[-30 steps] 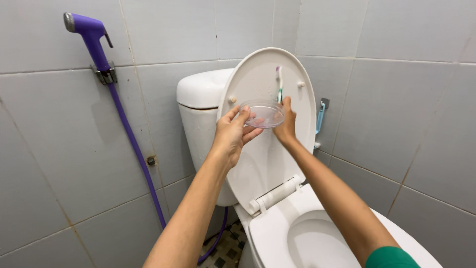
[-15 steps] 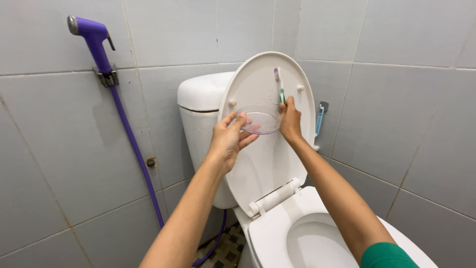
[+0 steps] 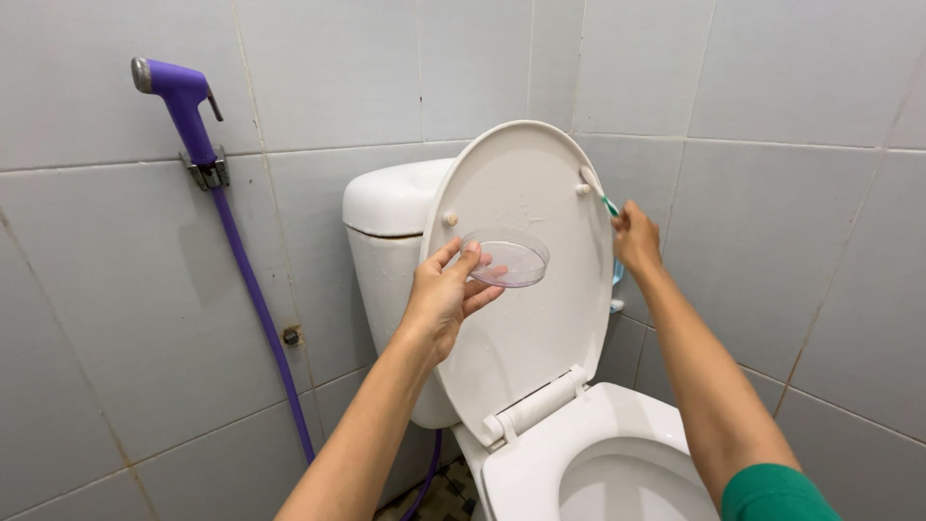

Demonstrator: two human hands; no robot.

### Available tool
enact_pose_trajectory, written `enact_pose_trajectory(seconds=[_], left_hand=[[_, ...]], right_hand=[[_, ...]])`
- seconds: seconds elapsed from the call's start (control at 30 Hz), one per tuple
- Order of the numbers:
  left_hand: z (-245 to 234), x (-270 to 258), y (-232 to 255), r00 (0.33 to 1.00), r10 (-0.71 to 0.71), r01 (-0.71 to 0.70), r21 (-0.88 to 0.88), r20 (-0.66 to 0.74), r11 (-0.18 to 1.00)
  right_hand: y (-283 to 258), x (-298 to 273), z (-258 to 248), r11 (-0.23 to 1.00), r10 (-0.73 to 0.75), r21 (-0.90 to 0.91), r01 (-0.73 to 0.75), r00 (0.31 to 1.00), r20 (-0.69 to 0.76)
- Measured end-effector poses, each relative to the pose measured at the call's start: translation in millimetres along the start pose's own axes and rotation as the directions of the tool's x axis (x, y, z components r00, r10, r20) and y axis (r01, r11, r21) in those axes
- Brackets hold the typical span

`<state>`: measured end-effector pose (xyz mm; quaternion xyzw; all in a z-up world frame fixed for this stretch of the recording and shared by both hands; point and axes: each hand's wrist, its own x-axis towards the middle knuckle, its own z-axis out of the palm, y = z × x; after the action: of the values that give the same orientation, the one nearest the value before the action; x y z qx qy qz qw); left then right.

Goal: The person scrubs the toilet seat and lid with a toothbrush and a small plastic container of liquid. They repeatedly dip the toothbrush into the container and scrub different areas of the seat and lid.

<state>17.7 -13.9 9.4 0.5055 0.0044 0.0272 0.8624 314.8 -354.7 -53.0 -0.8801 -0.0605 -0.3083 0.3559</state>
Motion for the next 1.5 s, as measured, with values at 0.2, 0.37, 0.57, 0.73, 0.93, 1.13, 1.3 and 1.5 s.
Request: enact_pose_trajectory(seconds=[0.2,0.37,0.57,0.73,0.93,1.13,1.3,1.5], left_hand=[[1.0,2.0,2.4,1.000,0.002,-0.002,0.018,-0.012,1.000],[8.0,8.0,-10.2,1.000,-0.010,0.010,0.013,0.006,1.000],[8.1,8.4,-13.9,1.000,-0.020,0.020,0.020,0.002,1.000],[16.7,13.2,-16.6,0.999,-0.041,0.041,0.008,0.000,0.999],[11.8,7.3,-16.3,0.999,-0.038,0.038,0.028,-0.007,0.999],[2.7,3.8,-3.8,1.000,-0.011,0.012,0.043,-0.021,0.999],[4.2,5.4,-5.0,1.000,-0.019,0.019,0.014,-0.018,1.000],[-0.2,-2.7,-0.2,0.999,-0.041,0.043,0.060,-0.036,0.997]], right_hand=[[-5.2,10.8,3.6,0.997,-0.016,0.070,0.008,0.994,0.107],[-15.5,21.7,-9.2,0.989,0.025,0.131,-0.060,0.966,0.255],[9.8,-16.3,-30.4,0.969,0.108,0.174,-0.173,0.937,0.332],[-3.3,21.3,-12.6,0.982,0.042,0.161,-0.098,0.946,0.321],[33.1,-17.0,-3.8,0.996,0.002,0.086,-0.019,0.983,0.186],[-31.7,12.7,-43.7,0.953,-0.208,-0.230,0.197,0.978,-0.026],[-84.0,26.4,-42.9,0.866,-0.433,-0.313,0.391,0.898,-0.075],[-72.0,-2.3,-60.6,0.853,-0.218,-0.495,0.162,0.974,-0.057]])
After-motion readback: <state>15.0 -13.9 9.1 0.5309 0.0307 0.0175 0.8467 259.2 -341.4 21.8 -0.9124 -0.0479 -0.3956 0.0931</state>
